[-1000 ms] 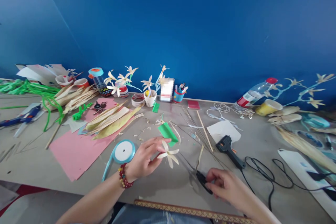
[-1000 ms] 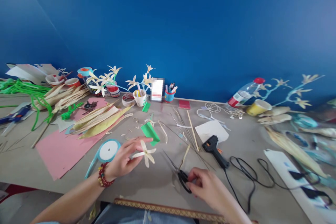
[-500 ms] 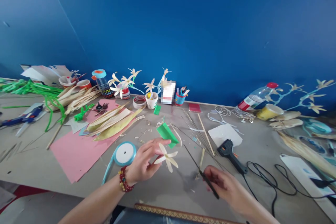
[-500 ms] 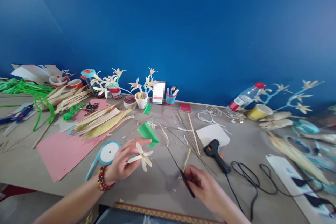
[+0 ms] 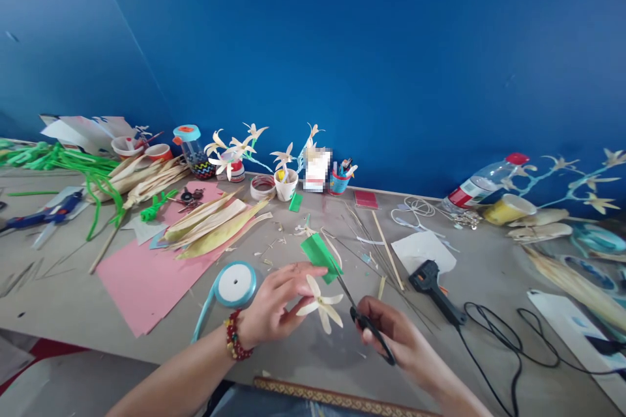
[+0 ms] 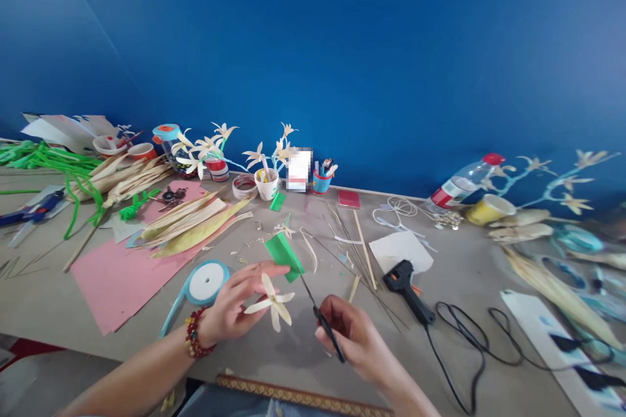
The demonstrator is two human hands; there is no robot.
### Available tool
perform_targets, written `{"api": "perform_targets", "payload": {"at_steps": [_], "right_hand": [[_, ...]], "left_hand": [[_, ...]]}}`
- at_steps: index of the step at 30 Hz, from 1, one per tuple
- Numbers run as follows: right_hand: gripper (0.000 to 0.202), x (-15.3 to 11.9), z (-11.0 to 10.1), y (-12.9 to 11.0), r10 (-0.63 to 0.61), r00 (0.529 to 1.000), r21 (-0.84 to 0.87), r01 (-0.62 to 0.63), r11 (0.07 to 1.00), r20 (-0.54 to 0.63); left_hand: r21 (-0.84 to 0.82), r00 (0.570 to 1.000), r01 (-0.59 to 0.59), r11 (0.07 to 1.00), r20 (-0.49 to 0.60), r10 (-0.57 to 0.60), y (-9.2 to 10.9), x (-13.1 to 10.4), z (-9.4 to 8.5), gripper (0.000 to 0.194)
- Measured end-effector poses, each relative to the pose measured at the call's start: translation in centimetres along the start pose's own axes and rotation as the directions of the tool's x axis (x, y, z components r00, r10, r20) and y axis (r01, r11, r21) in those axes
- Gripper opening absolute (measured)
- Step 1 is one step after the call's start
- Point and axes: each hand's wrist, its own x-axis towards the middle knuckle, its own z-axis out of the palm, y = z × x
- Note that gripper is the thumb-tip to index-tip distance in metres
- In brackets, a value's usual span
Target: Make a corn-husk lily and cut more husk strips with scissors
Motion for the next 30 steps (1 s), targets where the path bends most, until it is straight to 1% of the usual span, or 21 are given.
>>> {"api": "perform_targets", "payload": {"at_steps": [8, 14, 24, 30], "right_hand": [[0.056, 0.45, -0.21, 0.64, 0.022, 1.0, 0.016, -0.022, 1.0, 0.01], [0.058, 0.55, -0.14, 0.42, 0.045, 0.998, 0.038, -0.047, 0.998, 0.035], [0.057, 0.78, -0.16, 0.71, 0.035, 0.999, 0.036, -0.036, 0.999, 0.018], [0.057, 0.71, -0.06, 0.72, 0.054, 0.998, 0.022, -0.054, 0.998, 0.017]], "left_hand": [[-0.056, 1.0, 0.007, 0.998, 0.007, -0.006, -0.02, 0.04, -0.18, 0.026], [-0.056, 1.0, 0.026, 0.998, 0.013, -0.026, -0.06, -0.13, -0.19, 0.023], [-0.074, 1.0, 0.009, 0.997, 0.004, -0.009, -0.36, -0.03, -0.03, 0.017], [-0.082, 1.0, -0.006, 0.997, -0.002, 0.006, -0.43, -0.02, 0.08, 0.022]]}}
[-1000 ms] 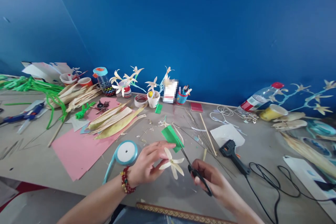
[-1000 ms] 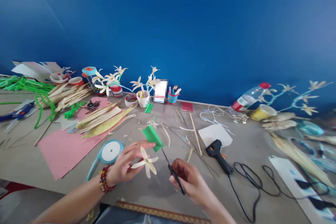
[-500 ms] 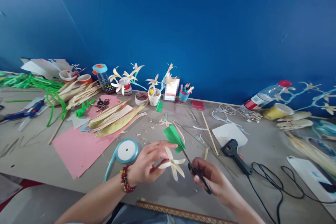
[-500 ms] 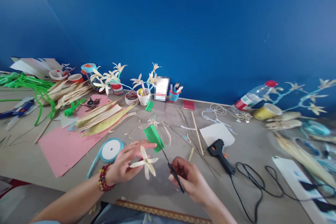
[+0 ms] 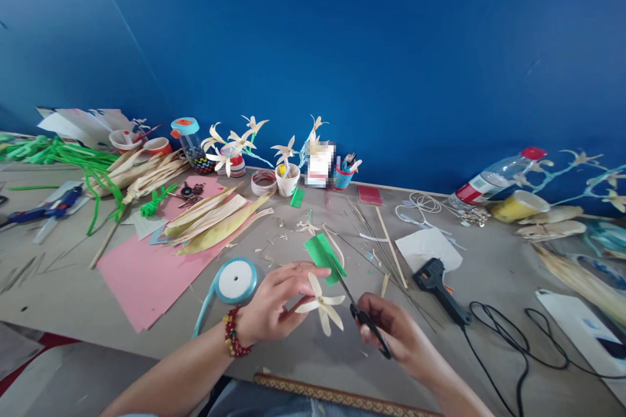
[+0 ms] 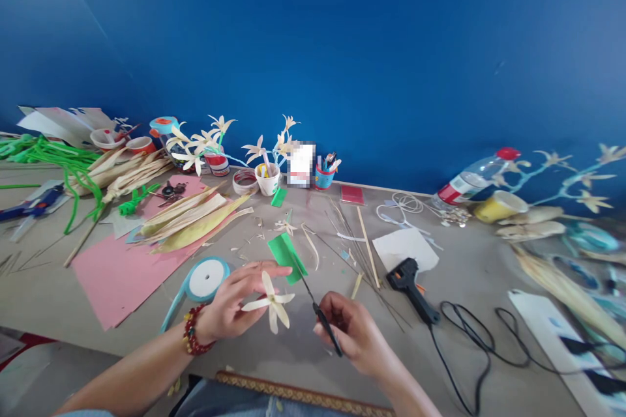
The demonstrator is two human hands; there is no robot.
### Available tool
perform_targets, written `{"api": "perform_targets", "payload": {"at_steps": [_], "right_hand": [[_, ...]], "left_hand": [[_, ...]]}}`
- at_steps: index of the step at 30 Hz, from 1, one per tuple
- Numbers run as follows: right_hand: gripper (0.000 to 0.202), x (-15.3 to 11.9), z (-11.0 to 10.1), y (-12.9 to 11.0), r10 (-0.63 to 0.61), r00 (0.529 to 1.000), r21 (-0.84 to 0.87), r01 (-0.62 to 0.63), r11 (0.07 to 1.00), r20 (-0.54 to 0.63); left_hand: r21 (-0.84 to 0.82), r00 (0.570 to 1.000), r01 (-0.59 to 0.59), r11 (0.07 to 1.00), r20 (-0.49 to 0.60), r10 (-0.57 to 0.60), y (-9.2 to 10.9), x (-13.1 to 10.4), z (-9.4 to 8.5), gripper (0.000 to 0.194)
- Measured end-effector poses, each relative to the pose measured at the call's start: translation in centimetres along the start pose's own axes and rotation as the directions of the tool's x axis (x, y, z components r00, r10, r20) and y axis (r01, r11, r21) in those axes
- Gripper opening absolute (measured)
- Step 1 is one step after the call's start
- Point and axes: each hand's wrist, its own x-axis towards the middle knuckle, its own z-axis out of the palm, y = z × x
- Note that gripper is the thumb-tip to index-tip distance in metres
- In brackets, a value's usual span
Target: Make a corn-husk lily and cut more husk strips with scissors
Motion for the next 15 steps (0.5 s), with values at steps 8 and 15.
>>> {"api": "perform_targets", "payload": {"at_steps": [8, 15], "right_hand": [[0.054, 0.02, -0.17, 0.48, -0.026, 0.999, -0.051, 0.024, 0.998, -0.032], [0.051, 0.08, -0.06, 0.87, -0.057, 0.997, -0.074, 0.054, 0.996, -0.046]], "left_hand": [[-0.027, 1.0, -0.013, 1.0, -0.004, 0.013, -0.02, 0.14, 0.03, 0.024], [-0.033, 1.0, -0.014, 0.999, -0.008, 0.014, -0.01, 0.08, 0.1, 0.023]]}}
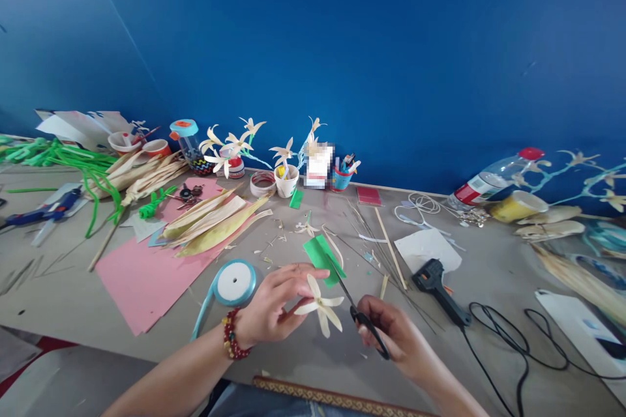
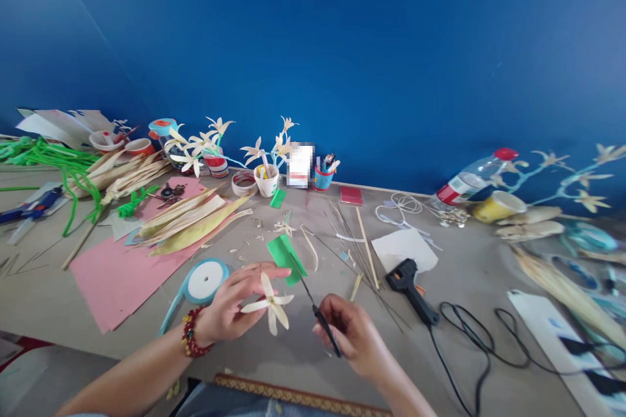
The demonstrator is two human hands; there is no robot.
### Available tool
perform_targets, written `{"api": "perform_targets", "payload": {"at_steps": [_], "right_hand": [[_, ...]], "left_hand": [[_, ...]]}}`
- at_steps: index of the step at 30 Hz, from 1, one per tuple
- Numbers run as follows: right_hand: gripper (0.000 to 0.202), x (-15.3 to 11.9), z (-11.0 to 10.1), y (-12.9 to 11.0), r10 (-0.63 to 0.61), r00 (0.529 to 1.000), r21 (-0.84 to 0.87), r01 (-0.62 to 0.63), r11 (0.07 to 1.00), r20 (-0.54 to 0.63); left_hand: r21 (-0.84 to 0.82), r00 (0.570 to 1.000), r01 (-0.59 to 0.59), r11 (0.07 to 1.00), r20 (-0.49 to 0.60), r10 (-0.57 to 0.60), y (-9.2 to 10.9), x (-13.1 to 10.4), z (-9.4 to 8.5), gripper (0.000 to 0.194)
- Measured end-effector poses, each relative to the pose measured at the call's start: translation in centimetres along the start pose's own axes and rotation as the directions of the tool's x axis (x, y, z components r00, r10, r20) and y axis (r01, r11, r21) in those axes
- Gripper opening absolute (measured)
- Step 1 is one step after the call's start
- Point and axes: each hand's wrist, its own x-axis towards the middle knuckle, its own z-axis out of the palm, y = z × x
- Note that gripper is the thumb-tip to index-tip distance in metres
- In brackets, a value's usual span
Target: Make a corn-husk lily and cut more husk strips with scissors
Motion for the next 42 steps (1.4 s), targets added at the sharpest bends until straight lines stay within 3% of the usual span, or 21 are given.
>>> {"api": "perform_targets", "payload": {"at_steps": [18, 42], "right_hand": [[0.051, -0.1, 0.0, -0.1, -0.004, 1.0, -0.054, 0.002, 0.999, -0.031], [0.048, 0.3, 1.0, -0.1, -0.035, 0.997, 0.033, 0.037, 0.999, -0.069]], "left_hand": [[0.003, 1.0, -0.019, 1.0, 0.016, 0.019, 0.3, 0.4, -0.1, 0.019], [-0.006, 0.999, -0.044, 0.999, 0.02, 0.045, 0.8, 0.8, 0.2, 0.011]]}}
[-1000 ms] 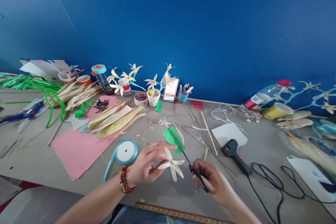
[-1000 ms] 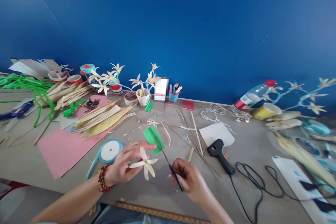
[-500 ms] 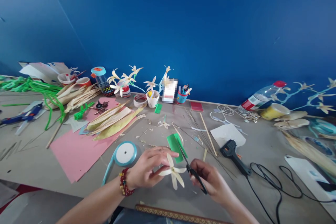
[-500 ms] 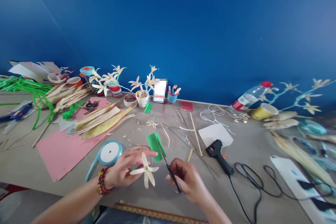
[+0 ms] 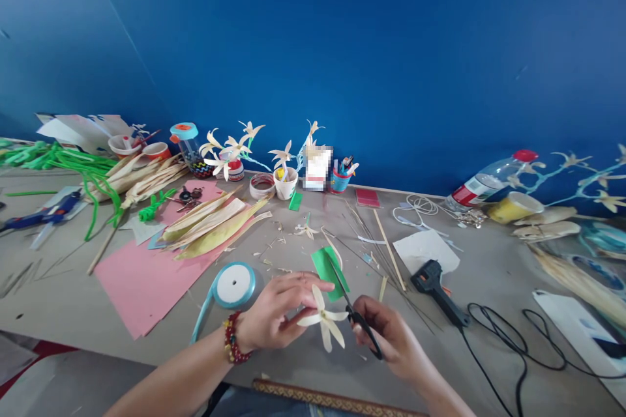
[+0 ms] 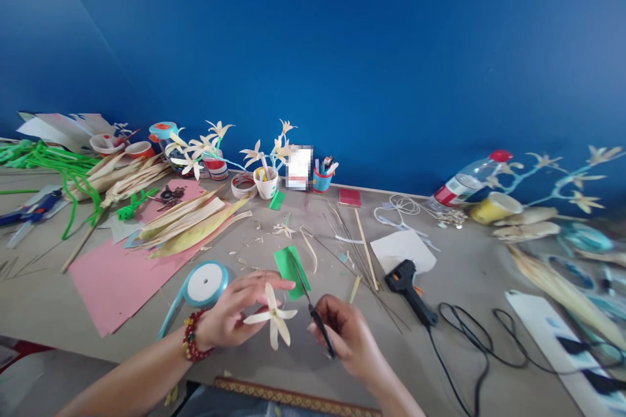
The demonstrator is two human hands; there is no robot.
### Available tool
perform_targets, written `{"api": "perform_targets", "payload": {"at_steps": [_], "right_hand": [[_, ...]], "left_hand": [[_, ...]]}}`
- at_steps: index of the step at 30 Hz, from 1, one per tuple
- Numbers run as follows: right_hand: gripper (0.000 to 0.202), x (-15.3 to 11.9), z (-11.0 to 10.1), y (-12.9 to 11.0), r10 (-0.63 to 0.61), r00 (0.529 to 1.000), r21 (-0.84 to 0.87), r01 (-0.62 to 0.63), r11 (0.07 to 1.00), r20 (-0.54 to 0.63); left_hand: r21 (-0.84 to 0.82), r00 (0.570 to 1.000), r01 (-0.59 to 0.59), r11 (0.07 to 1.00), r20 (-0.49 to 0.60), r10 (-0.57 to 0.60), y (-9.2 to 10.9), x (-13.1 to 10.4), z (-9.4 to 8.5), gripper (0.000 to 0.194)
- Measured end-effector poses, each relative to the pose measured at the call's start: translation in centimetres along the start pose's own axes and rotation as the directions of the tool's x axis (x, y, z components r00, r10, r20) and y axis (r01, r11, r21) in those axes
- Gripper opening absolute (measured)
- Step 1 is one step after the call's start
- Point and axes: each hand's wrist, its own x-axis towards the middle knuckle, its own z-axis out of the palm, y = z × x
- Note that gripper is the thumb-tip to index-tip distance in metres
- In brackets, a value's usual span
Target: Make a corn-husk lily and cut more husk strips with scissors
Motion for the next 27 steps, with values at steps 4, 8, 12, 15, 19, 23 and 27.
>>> {"api": "perform_targets", "payload": {"at_steps": [4, 8, 12, 15, 19, 23, 27], "right_hand": [[0.048, -0.1, 0.0, 0.2, 0.002, 1.0, -0.024, -0.002, 1.0, -0.019], [0.05, -0.2, 0.1, 0.0, 0.022, 1.0, -0.024, -0.023, 0.999, -0.021], [0.052, -0.1, 0.2, 0.0, 0.018, 1.0, 0.0, -0.018, 1.0, -0.012], [0.052, 0.0, 0.3, -0.1, 0.014, 1.0, 0.007, -0.014, 1.0, -0.023], [0.052, 0.0, 0.3, -0.1, 0.007, 1.0, 0.018, -0.007, 1.0, -0.026], [0.049, -0.1, 0.4, 0.4, -0.003, 0.998, -0.006, 0.003, 1.0, -0.057], [0.048, 0.1, 0.4, 1.5, 0.023, 0.997, -0.023, -0.024, 0.999, -0.069]], "left_hand": [[0.005, 1.0, 0.002, 1.0, -0.002, -0.002, 0.0, 0.0, 0.0, 0.01], [-0.016, 1.0, 0.008, 1.0, 0.003, -0.008, 0.1, 0.2, 0.1, 0.011], [-0.037, 0.999, 0.015, 0.999, 0.053, -0.013, 0.4, 0.2, 0.3, 0.012], [-0.05, 0.996, 0.031, 0.998, 0.084, -0.027, 0.4, 0.2, 0.4, 0.011], [-0.066, 0.995, 0.041, 0.997, 0.089, -0.035, 0.3, 0.1, 0.5, 0.009], [-0.068, 0.993, 0.065, 0.996, 0.106, -0.057, 0.0, -0.1, 0.6, 0.009], [-0.08, 0.992, 0.085, 0.993, 0.097, -0.077, -0.4, -0.3, 0.8, 0.011]]}}
